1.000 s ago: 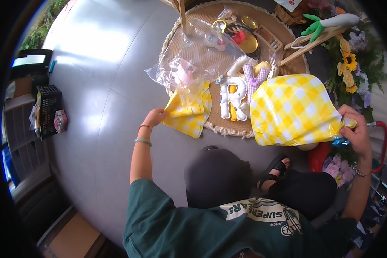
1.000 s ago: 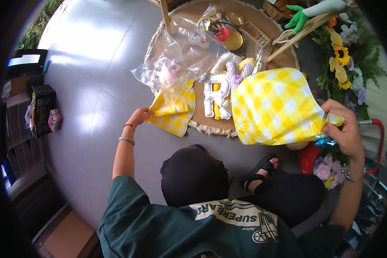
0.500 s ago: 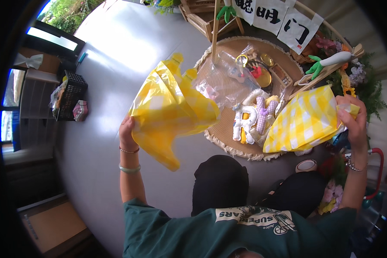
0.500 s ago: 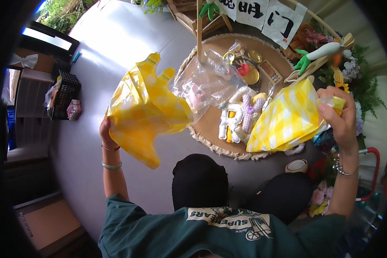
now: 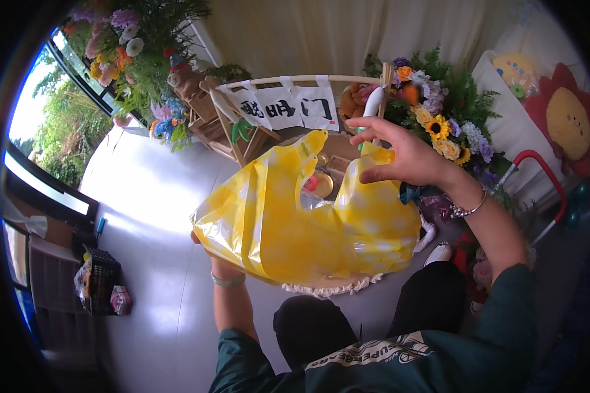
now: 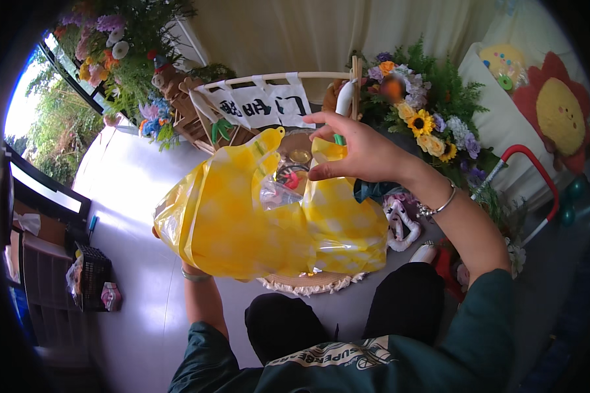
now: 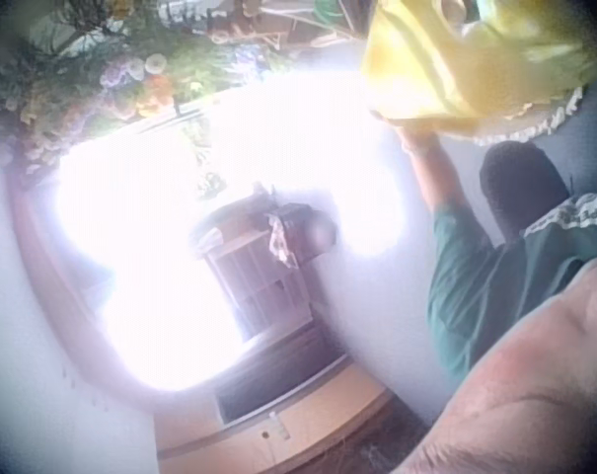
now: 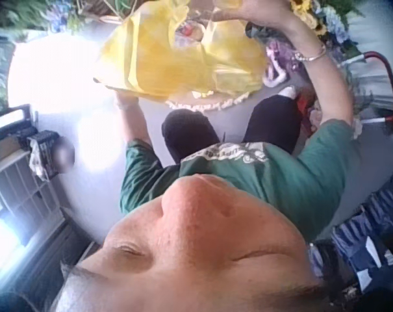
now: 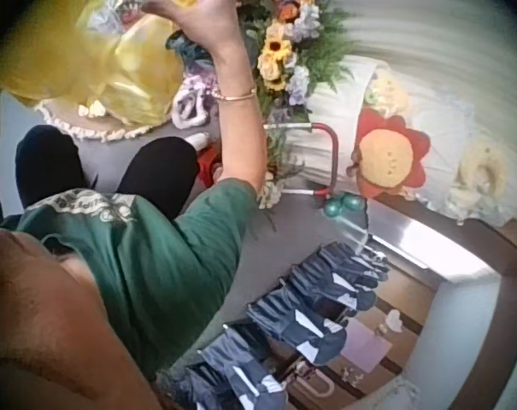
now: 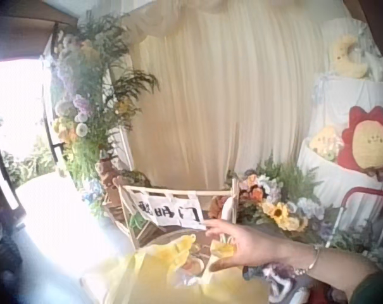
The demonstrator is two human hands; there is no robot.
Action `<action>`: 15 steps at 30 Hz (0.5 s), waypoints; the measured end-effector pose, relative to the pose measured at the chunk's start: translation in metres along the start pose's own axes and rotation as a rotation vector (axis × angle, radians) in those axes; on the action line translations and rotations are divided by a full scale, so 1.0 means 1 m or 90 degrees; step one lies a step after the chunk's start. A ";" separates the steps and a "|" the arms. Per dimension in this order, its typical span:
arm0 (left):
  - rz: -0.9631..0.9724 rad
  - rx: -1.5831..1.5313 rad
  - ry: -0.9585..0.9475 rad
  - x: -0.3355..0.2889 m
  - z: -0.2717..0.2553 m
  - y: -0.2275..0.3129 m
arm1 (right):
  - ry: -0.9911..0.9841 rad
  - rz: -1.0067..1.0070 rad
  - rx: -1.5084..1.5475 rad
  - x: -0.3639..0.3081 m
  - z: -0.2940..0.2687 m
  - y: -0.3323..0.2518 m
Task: The person assembles several stuffed plush letters by hand, connecting them using small green plastic rings through existing loops on the objects. They remove letters from a yellow bag and place the connected set on a circular mat.
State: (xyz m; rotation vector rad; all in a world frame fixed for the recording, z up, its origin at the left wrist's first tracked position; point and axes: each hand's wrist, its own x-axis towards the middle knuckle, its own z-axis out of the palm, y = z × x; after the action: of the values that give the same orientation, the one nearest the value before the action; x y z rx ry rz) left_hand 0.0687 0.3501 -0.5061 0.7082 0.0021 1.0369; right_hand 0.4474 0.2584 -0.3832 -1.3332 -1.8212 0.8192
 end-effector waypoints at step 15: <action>-0.233 -0.078 -0.131 0.045 -0.005 -0.059 | -0.221 -0.047 0.047 0.014 -0.011 -0.028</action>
State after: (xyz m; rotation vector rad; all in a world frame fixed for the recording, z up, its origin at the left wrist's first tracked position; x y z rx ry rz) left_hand 0.1372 0.3699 -0.5279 0.6701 -0.1061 0.6067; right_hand 0.4402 0.2653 -0.3515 -1.1215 -2.0691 1.1207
